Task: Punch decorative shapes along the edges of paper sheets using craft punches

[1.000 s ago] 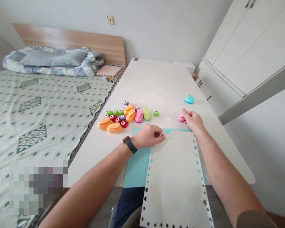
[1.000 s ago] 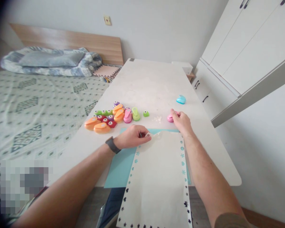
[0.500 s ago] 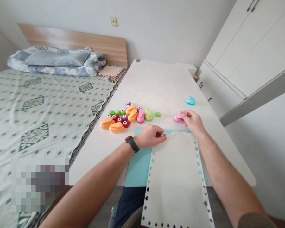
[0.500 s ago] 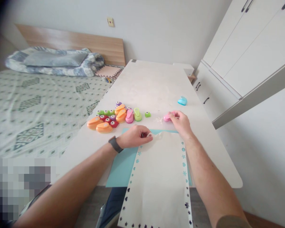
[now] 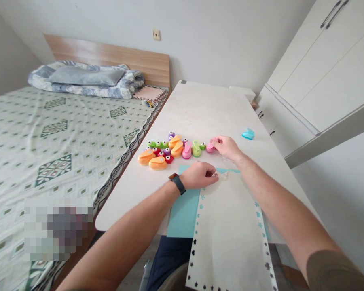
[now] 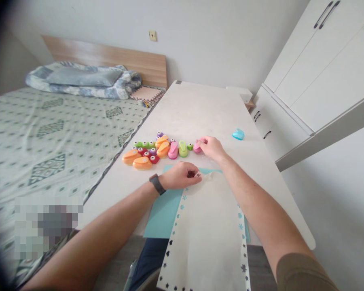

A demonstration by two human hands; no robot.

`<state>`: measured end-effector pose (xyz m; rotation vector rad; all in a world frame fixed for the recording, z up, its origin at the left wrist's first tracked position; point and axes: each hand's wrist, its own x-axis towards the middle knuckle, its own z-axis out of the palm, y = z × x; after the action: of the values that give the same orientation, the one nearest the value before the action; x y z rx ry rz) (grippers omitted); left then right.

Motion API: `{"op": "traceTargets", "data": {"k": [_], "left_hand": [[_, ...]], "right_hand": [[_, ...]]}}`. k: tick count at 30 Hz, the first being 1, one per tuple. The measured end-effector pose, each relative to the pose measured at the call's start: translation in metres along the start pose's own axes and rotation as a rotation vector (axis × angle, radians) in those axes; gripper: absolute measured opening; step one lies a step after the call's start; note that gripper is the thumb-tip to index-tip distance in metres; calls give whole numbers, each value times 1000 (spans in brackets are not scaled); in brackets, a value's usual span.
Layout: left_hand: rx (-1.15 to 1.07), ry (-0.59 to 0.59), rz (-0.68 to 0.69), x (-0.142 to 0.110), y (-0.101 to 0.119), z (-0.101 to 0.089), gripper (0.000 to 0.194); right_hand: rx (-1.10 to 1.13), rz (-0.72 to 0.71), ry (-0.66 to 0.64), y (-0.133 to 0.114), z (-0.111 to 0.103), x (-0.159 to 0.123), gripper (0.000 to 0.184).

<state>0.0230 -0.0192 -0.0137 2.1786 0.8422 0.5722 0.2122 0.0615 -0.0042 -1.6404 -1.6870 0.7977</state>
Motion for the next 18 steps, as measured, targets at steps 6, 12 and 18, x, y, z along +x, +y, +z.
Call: {"op": "traceTargets", "data": {"k": [6,12,18], "left_hand": [[-4,9,23,0,-3,1,31],[-3,24,17,0,-4,2,31],[-2,53,-2,1,-4,1,30]], "right_hand": [[-105,-53,-29,-7,29,22,40],[-159,-37,40,1,24,39,45],[-379,137,427,42,-54,70,45]]}}
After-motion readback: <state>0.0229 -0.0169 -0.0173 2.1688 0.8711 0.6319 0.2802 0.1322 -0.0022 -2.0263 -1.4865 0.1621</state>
